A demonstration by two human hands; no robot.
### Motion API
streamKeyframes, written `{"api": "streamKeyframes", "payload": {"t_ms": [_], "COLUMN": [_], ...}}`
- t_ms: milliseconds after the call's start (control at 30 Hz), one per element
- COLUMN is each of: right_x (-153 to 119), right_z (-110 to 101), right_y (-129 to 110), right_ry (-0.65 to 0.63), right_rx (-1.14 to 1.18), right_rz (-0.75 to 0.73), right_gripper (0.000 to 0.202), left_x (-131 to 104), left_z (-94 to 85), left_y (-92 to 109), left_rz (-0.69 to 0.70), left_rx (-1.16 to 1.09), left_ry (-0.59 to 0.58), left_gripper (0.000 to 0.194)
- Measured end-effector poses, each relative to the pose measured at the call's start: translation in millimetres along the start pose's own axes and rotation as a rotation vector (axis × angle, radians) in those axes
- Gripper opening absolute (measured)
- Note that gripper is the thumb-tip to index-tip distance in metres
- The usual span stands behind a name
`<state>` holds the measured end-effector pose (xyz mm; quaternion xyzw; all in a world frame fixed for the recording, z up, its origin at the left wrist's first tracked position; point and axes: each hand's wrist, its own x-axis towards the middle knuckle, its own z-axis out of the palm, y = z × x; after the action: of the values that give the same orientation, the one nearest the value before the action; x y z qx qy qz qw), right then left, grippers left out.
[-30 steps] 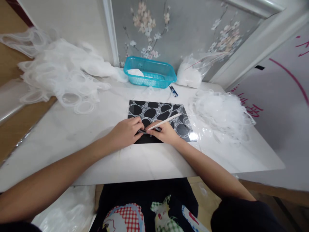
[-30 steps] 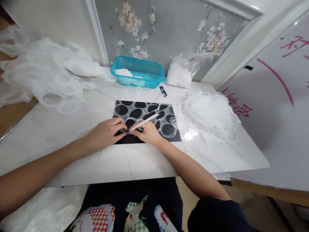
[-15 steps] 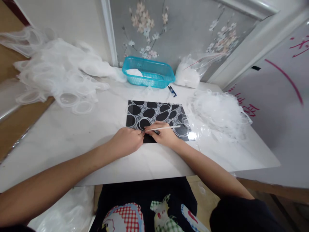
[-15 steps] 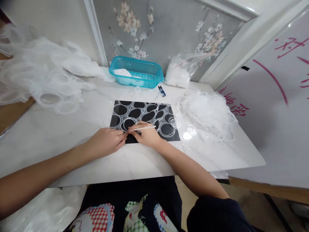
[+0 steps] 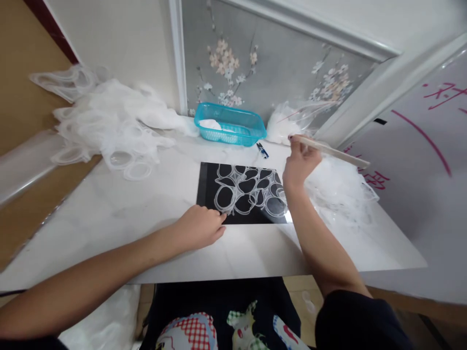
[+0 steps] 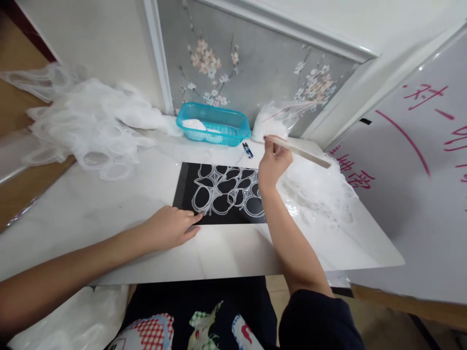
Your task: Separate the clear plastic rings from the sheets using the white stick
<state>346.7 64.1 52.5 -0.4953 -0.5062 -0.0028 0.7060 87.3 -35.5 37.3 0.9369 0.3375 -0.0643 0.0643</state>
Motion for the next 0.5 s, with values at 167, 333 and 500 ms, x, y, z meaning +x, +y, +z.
{"api": "streamKeyframes", "payload": {"t_ms": [167,333,500], "right_x": [-51,-91,-68], "right_z": [9,11,-2], "right_y": [-28,-51,-32], "right_ry": [-0.498,-0.825,-0.472], "right_rx": [0.107,0.109,0.167], "right_rz": [0.144,0.177,0.366], "right_gripper": [0.015,0.012,0.011], "left_x": [-5,-3,7], "left_z": [1.1,-8.9,-5.2], "left_y": [7,-6,-37], "left_rz": [-0.044,-0.193,-0.087], "left_rx": [0.061,0.04,-0.18], "left_ry": [0.116,0.152,0.239], "left_gripper": [0.036,0.024,0.023]}}
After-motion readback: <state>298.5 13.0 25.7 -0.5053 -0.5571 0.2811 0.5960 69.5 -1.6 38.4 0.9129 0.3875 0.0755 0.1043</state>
